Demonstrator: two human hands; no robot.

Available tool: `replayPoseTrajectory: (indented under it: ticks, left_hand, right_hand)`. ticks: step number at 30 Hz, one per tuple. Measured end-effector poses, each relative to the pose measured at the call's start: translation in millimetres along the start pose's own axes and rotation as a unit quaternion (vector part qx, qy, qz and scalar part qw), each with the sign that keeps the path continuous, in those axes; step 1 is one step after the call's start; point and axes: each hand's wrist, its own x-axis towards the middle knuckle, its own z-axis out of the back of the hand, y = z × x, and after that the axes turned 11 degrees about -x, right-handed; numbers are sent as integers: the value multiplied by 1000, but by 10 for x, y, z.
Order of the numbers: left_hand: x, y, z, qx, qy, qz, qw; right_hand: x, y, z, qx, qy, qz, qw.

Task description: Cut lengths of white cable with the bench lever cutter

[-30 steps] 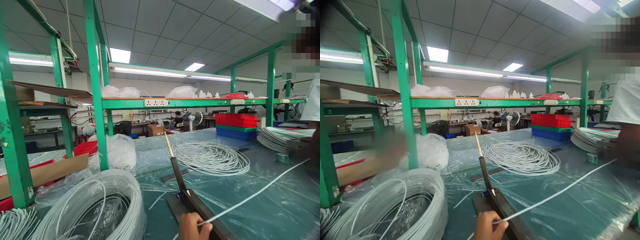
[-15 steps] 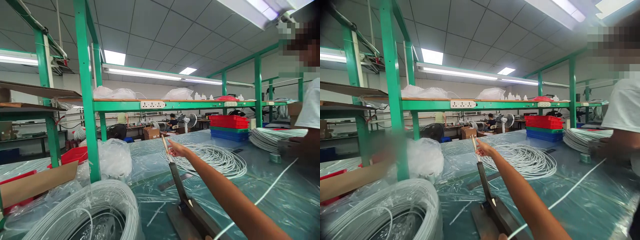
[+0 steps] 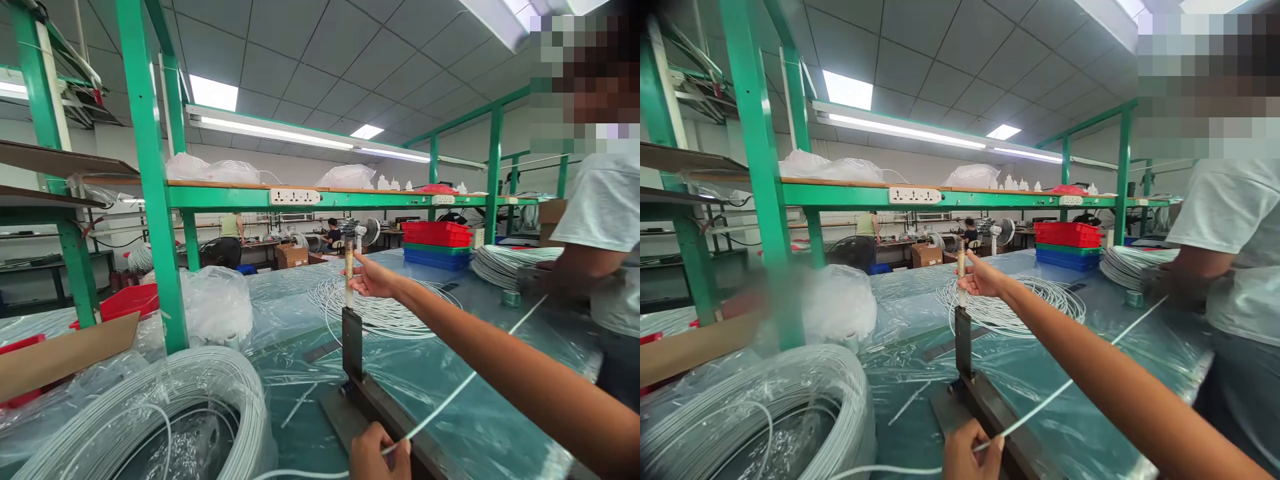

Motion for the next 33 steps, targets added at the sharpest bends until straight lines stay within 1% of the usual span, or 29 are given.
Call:
replayPoseTrajectory:
  ticks: [1,3,5,7,9,11,13,15,17,20,23,25,27,30,33]
  left_hand:
    - [-12,-23,10,2,4,6,1000]
    - [-48,-69,38,30,10,-8,999]
    - [-93,-108,64,93,15,-35,995]
    - [-135,-130,66,171,18,-60,983]
    - [-163,-130,42,223,13,-81,971]
    - [-171,-116,10,229,7,-98,969]
    - [-157,-99,-7,192,11,-99,976]
    - [-127,-83,-3,118,25,-86,989]
    - [-89,-67,14,30,34,-68,997]
    - [-40,-34,28,-100,21,-45,994]
    - [-18,-4,8,-180,-4,-35,983]
    - [-21,-2,-14,-195,-18,-36,980]
    - [-33,-20,-32,-190,-31,-37,981]
    - [-53,-57,-43,-137,-47,-46,988]
    - [-56,-67,-45,-92,-59,-64,992]
  right_hand:
    - [-172,-26,68,3,1,-4,1000]
    - [-532,-116,182,5,4,-17,1000]
    - [-884,-249,257,5,16,-30,999]
    - [-1190,-399,295,5,30,-35,999]
    - [-1424,-544,312,5,40,-34,999]
    - [-1581,-664,322,3,46,-36,998]
    - [-1677,-751,330,-6,58,-39,998]
    - [-1737,-804,339,-14,67,-43,997]
    - [-1780,-828,348,-23,69,-62,995]
    - [-1832,-816,350,-55,64,-103,991]
    - [-1867,-763,319,-108,34,-124,986]
    - [-1879,-727,282,-143,12,-141,979]
    - [-1889,-710,243,-171,4,-154,973]
    - [-1922,-740,191,-192,5,-169,967]
    - [-1987,-840,152,-190,4,-197,962]
